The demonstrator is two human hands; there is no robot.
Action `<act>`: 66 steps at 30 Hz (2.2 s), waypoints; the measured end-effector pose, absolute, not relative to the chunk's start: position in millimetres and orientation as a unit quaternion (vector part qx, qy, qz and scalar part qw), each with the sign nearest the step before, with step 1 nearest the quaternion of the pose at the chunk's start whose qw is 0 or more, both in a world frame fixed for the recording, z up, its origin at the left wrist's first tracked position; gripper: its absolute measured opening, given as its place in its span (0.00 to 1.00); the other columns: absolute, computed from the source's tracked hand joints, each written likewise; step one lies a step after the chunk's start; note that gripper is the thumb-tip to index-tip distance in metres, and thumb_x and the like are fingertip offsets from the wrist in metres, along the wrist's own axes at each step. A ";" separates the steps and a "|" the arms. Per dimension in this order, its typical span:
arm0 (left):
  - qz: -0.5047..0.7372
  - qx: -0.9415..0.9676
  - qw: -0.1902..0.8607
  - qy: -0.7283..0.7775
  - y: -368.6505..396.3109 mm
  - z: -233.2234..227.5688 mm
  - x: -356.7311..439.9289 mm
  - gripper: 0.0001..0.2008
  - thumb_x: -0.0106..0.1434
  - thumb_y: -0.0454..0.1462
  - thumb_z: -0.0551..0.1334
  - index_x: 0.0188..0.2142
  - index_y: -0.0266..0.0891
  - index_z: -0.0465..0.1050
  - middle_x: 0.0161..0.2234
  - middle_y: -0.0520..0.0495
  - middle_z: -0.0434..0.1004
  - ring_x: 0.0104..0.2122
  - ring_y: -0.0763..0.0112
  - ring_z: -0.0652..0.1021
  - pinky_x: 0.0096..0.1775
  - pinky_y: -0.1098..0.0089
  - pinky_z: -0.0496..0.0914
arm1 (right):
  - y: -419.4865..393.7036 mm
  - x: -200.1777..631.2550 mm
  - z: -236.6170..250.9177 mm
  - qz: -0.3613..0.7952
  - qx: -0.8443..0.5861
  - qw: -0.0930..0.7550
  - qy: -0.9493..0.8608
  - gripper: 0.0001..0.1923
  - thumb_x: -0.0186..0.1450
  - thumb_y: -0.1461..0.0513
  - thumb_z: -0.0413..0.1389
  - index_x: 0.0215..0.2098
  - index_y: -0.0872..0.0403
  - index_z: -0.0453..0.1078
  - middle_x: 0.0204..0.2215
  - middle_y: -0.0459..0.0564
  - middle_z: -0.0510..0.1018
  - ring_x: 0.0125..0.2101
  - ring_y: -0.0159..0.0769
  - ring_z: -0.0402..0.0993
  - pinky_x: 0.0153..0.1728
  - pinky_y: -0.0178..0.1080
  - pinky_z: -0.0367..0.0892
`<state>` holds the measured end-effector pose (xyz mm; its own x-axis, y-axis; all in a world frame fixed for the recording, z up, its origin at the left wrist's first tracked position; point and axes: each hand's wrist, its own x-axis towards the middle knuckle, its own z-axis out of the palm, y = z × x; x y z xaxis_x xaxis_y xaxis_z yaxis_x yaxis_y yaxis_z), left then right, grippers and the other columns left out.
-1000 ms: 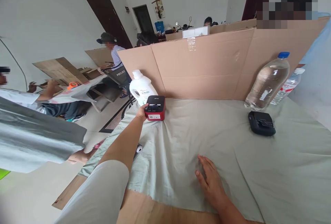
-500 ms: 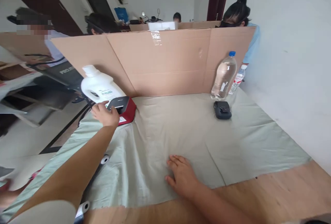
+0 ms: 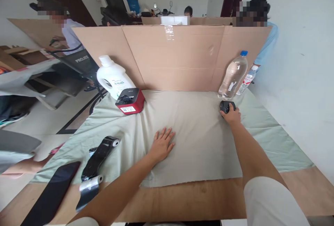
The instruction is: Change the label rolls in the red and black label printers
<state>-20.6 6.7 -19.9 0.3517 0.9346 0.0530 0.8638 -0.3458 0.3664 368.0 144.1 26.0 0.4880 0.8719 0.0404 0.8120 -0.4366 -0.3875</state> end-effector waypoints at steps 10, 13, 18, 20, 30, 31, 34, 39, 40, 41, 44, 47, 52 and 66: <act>0.175 0.804 0.174 0.540 7.3 -18.9 -26.7 0.26 0.66 0.46 0.54 0.62 0.46 0.62 0.67 0.42 0.56 0.67 0.47 0.51 0.63 0.41 0.39 | 40.1 237.3 5.4 0.077 -0.648 0.306 -0.693 0.36 0.56 0.47 0.57 0.60 0.52 0.63 0.53 0.60 0.67 0.53 0.54 0.66 0.55 0.54 0.63; 0.178 0.810 0.173 0.532 5.5 -18.7 -29.5 0.26 0.66 0.46 0.55 0.62 0.45 0.62 0.66 0.42 0.56 0.67 0.47 0.51 0.63 0.41 0.39 | 0.1 191.5 0.9 0.059 -0.616 0.318 -0.718 0.35 0.58 0.47 0.57 0.60 0.51 0.63 0.53 0.61 0.66 0.52 0.56 0.66 0.52 0.58 0.64; 0.202 0.808 0.173 0.525 4.1 -20.0 -32.5 0.24 0.66 0.46 0.54 0.60 0.44 0.64 0.65 0.41 0.59 0.67 0.49 0.53 0.64 0.43 0.41 | -41.6 152.4 -6.9 0.041 -0.627 0.314 -0.712 0.39 0.59 0.44 0.57 0.63 0.51 0.58 0.55 0.64 0.63 0.51 0.58 0.65 0.47 0.61 0.66; 0.214 0.806 0.179 0.521 4.4 -20.4 -32.5 0.23 0.66 0.44 0.54 0.59 0.43 0.65 0.64 0.40 0.61 0.67 0.49 0.54 0.64 0.43 0.43 | -52.2 149.1 -9.4 0.036 -0.624 0.309 -0.717 0.40 0.59 0.42 0.56 0.64 0.51 0.56 0.56 0.65 0.62 0.52 0.60 0.65 0.47 0.62 0.66; 0.307 0.771 0.202 0.519 4.9 -13.6 -27.8 0.17 0.65 0.37 0.53 0.50 0.41 0.73 0.53 0.39 0.73 0.59 0.52 0.67 0.60 0.48 0.58 | -37.4 173.6 1.9 0.096 -0.593 0.364 -0.712 0.19 0.68 0.50 0.48 0.38 0.51 0.75 0.45 0.59 0.71 0.50 0.50 0.67 0.52 0.58 0.64; 0.325 0.758 0.212 0.524 4.2 -13.4 -25.7 0.17 0.66 0.37 0.53 0.50 0.41 0.73 0.52 0.40 0.74 0.56 0.54 0.69 0.59 0.49 0.61 | -29.9 176.4 -1.1 0.114 -0.587 0.387 -0.702 0.18 0.67 0.49 0.49 0.38 0.51 0.74 0.45 0.59 0.71 0.51 0.50 0.67 0.53 0.58 0.64; 0.365 0.720 0.258 0.530 -0.6 -17.0 -17.7 0.20 0.66 0.38 0.51 0.55 0.41 0.70 0.54 0.40 0.72 0.55 0.58 0.71 0.59 0.52 0.64 | -14.2 180.7 -16.8 0.200 -0.572 0.424 -0.673 0.27 0.66 0.45 0.48 0.54 0.54 0.66 0.55 0.60 0.68 0.57 0.48 0.63 0.58 0.57 0.61; 0.389 0.702 0.316 0.506 -15.6 -28.4 -8.0 0.24 0.66 0.39 0.51 0.61 0.39 0.63 0.60 0.39 0.66 0.60 0.56 0.66 0.63 0.49 0.58 | -24.9 180.1 -38.1 0.288 -0.552 0.403 -0.671 0.36 0.69 0.45 0.42 0.68 0.56 0.45 0.66 0.61 0.55 0.65 0.45 0.53 0.64 0.55 0.52; 0.394 0.703 0.322 0.497 -18.1 -29.7 -7.2 0.24 0.66 0.39 0.51 0.62 0.39 0.62 0.61 0.39 0.66 0.61 0.57 0.66 0.63 0.50 0.58 | -30.2 180.1 -39.7 0.290 -0.556 0.401 -0.668 0.37 0.69 0.45 0.42 0.68 0.56 0.43 0.67 0.60 0.54 0.66 0.45 0.51 0.65 0.55 0.50; 0.398 0.705 0.326 0.488 -20.1 -30.4 -6.8 0.24 0.67 0.39 0.51 0.61 0.40 0.62 0.61 0.39 0.65 0.61 0.58 0.66 0.63 0.50 0.58 | -35.5 180.2 -40.7 0.291 -0.561 0.402 -0.663 0.37 0.69 0.46 0.42 0.69 0.56 0.42 0.67 0.60 0.52 0.67 0.45 0.49 0.65 0.56 0.49; 0.401 0.706 0.335 0.477 -22.6 -28.8 -5.7 0.23 0.67 0.38 0.51 0.60 0.39 0.63 0.61 0.39 0.65 0.61 0.60 0.66 0.63 0.51 0.59 | -49.7 178.1 -41.9 0.303 -0.570 0.420 -0.638 0.37 0.69 0.47 0.43 0.69 0.54 0.41 0.68 0.58 0.51 0.68 0.45 0.47 0.66 0.56 0.47; 0.402 0.696 0.339 0.488 -23.5 -23.6 -4.1 0.20 0.67 0.36 0.51 0.57 0.37 0.66 0.59 0.37 0.67 0.59 0.59 0.68 0.61 0.52 0.62 | -61.6 170.5 -42.0 0.318 -0.577 0.450 -0.603 0.36 0.69 0.47 0.44 0.69 0.53 0.42 0.68 0.57 0.51 0.68 0.44 0.46 0.66 0.55 0.46; 0.417 0.675 0.340 0.505 -31.7 -18.0 -3.2 0.16 0.67 0.36 0.52 0.53 0.40 0.68 0.56 0.40 0.69 0.54 0.62 0.72 0.56 0.55 0.67 | -73.6 158.8 -32.9 0.330 -0.591 0.466 -0.569 0.34 0.69 0.47 0.44 0.68 0.53 0.46 0.67 0.57 0.53 0.67 0.44 0.49 0.66 0.55 0.48; 0.258 0.465 0.712 0.459 3.8 12.4 -14.4 0.40 0.56 0.26 0.55 0.68 0.40 0.47 0.20 0.58 0.66 0.17 0.80 0.67 0.22 0.79 0.59 | -42.4 163.7 -35.8 0.265 -0.586 0.449 -0.621 0.38 0.64 0.49 0.52 0.67 0.54 0.47 0.63 0.61 0.59 0.63 0.50 0.55 0.62 0.59 0.55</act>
<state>-14.4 3.8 12.4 0.4460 0.7940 -0.4131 0.0604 0.4338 0.8990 163.7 -42.4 -35.8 0.0888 0.9650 0.2468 0.4893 0.1736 -0.8546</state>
